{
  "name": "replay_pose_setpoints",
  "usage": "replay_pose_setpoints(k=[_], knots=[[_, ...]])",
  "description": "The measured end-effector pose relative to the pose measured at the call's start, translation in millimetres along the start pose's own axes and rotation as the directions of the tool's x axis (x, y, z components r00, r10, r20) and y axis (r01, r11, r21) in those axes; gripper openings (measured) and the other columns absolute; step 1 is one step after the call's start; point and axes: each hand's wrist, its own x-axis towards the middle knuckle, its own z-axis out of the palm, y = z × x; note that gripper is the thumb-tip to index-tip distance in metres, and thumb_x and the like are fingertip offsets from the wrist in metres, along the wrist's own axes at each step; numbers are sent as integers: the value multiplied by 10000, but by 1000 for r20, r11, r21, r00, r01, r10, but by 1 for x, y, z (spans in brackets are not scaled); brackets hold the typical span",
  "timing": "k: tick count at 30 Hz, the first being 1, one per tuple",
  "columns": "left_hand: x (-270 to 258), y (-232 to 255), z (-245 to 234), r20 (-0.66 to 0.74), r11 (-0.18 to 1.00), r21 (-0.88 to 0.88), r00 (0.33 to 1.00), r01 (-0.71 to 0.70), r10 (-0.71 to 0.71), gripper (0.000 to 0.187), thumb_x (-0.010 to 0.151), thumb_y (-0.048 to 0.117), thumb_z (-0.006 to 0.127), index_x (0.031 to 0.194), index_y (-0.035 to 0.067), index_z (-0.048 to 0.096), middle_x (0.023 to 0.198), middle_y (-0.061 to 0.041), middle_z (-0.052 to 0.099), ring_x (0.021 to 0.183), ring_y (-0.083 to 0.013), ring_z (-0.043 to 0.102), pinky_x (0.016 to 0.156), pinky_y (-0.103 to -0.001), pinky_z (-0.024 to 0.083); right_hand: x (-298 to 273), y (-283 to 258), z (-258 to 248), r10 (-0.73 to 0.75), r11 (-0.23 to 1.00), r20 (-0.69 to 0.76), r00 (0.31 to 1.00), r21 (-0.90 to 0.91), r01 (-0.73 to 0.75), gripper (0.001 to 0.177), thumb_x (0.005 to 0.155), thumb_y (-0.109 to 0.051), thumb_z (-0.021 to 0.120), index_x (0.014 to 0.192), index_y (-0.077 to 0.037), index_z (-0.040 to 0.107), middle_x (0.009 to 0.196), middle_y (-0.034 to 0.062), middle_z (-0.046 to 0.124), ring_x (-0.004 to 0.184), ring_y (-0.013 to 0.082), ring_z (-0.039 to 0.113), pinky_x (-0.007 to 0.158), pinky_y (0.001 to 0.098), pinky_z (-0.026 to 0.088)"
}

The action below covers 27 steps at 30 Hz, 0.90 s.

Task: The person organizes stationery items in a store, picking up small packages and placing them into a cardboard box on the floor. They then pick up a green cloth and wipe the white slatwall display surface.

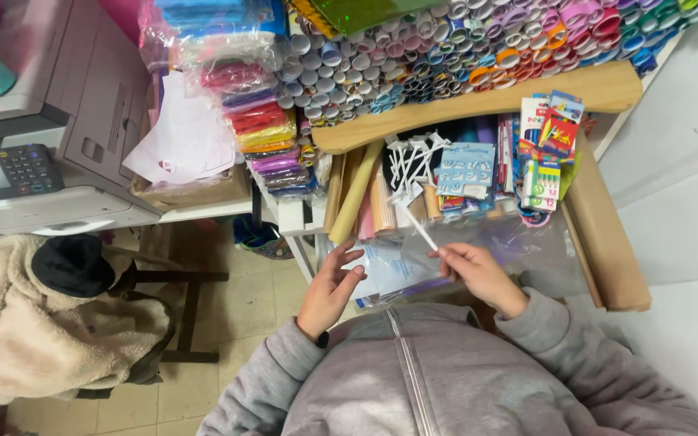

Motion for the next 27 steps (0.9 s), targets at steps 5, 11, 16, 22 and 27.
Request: replay_pose_setpoints(k=[5,11,16,22,27], knots=[[31,-18,6,22,1000,8,1000,22,-22,463,1003,181,618,1417,11,501,1268,-140,695,1019,-192,718,900,-316,572,52,2,-21,25,995,-160,987,103,-9,321,1055,-250,544,1174,-32,748,741,-9,626,646,74,522,592,229,434],[59,-10,2,108,999,29,994,26,-29,380,1014,164,606,1358,7,566,1207,-96,717,1035,-163,706,926,-297,569,76,3,-29,73,976,-245,967,215,-19,336,1060,-259,544,1198,-23,738,737,2,640,645,73,555,603,222,462],[83,-2,-3,161,1000,3,987,10,-11,375,1009,133,612,1358,3,573,1190,-99,723,1052,-150,683,941,-290,555,94,5,-31,58,960,-321,945,278,36,331,1064,-249,550,1214,-17,732,747,-11,630,629,59,531,581,213,438],[112,10,-18,237,995,99,971,-15,-9,341,1020,137,609,1327,-9,589,1178,-88,728,1084,-137,694,950,-272,562,121,9,-24,108,932,-351,930,361,27,316,1062,-246,542,1207,-39,732,736,-13,628,594,56,509,537,216,412],[128,-6,-37,315,994,-72,948,77,-50,359,1026,132,588,1346,-27,563,1201,-89,699,1095,-141,682,959,-278,567,139,10,-14,187,954,-248,950,277,-116,318,1045,-271,536,1191,-72,735,759,-18,643,578,55,506,519,216,406]])
